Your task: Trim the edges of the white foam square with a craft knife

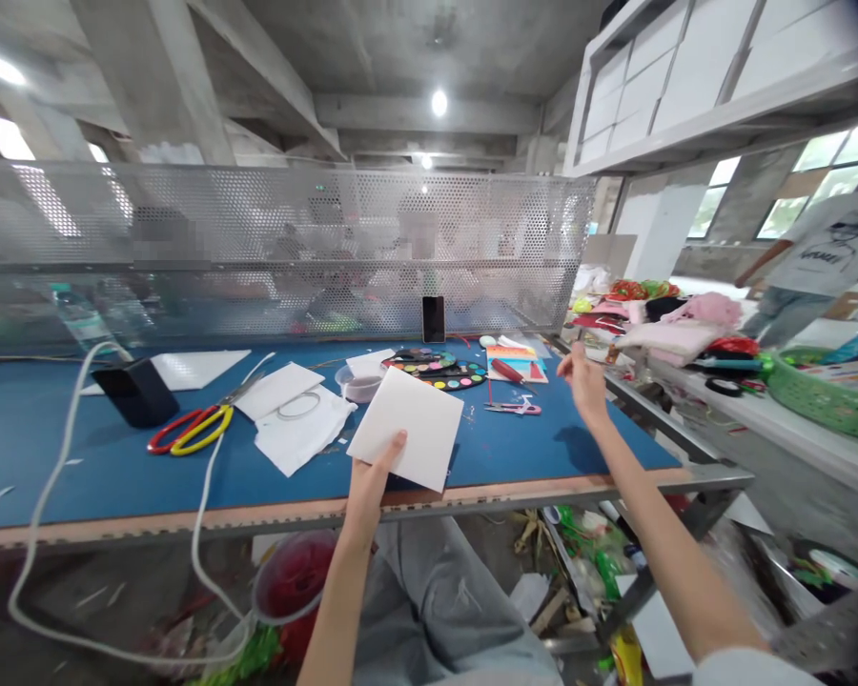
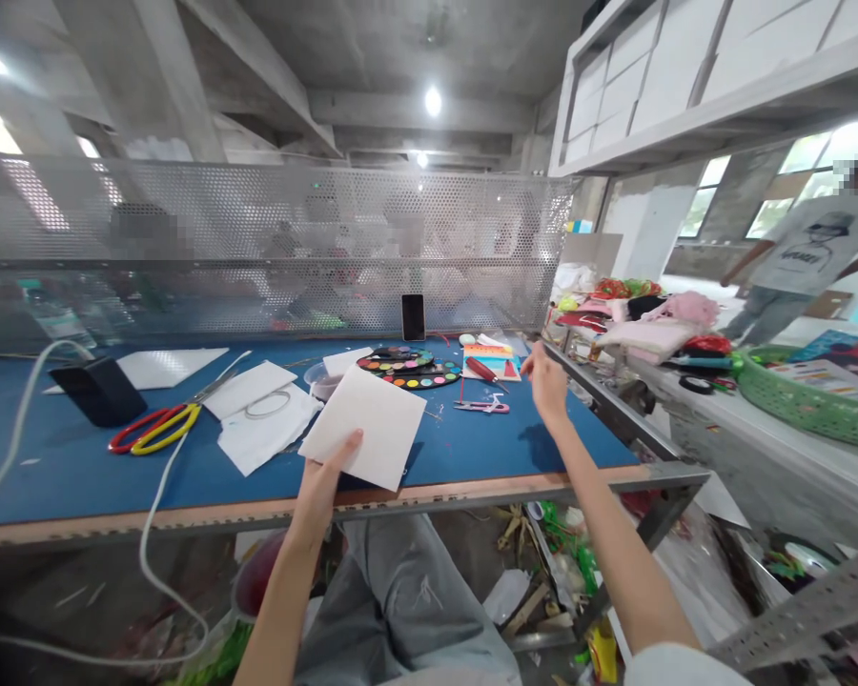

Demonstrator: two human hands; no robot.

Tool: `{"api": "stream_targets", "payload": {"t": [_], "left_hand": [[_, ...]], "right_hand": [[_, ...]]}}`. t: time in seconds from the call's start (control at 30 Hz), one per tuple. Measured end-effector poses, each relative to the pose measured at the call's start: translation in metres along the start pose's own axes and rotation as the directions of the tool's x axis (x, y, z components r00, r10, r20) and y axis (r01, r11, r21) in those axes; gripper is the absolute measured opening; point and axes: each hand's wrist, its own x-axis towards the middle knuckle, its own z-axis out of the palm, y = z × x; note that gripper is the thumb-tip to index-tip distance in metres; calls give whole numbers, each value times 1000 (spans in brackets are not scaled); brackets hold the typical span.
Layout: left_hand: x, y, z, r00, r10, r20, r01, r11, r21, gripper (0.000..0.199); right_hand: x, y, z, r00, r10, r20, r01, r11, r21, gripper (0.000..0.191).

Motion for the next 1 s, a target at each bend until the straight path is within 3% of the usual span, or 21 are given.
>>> {"api": "stream_targets", "payload": {"t": [0.07,0.13,0.17,0.27,0.33,0.4,0.5,0.67,0.73,0.83,1.0], "left_hand": [[0,0,-1,999,6,33,-4,999,-52,55],[0,1,-4,996,6,85,4,994,-110,57],[0,2,-5,994,1,112,14,991,-134,58],[1,3,-9,985,-27,171,56,983,-173,59],[3,3,-12,980,-47,193,81,981,-177,60],[3,2,-13,978,-47,203,85,980,-181,61],[-1,2,-11,979,-32,201,67,983,-174,62],[-10,6,-2,994,38,100,-25,992,-121,55],[-10,6,-1,995,48,92,-38,993,-116,54],[-6,4,0,994,26,108,-14,994,-110,57],[-1,-1,-2,993,24,113,-13,996,-90,62]], "right_hand": [[-23,-22,6,990,-101,94,96,994,51,67],[-44,-50,16,937,-277,215,245,956,163,57],[-53,-64,22,914,-316,256,261,938,226,53],[-69,-96,37,846,-305,436,120,908,402,54],[-74,-107,47,762,-297,576,-29,872,488,58],[-77,-109,56,727,-303,617,-129,821,555,57],[-83,-103,66,789,-289,542,-141,774,617,50],[-95,-95,74,929,-153,336,-43,860,509,48],[-96,-95,75,932,-115,343,-62,883,465,48],[-94,-96,77,895,-128,428,-85,891,445,48],[-91,-90,79,877,-168,450,-115,836,536,50]]}}
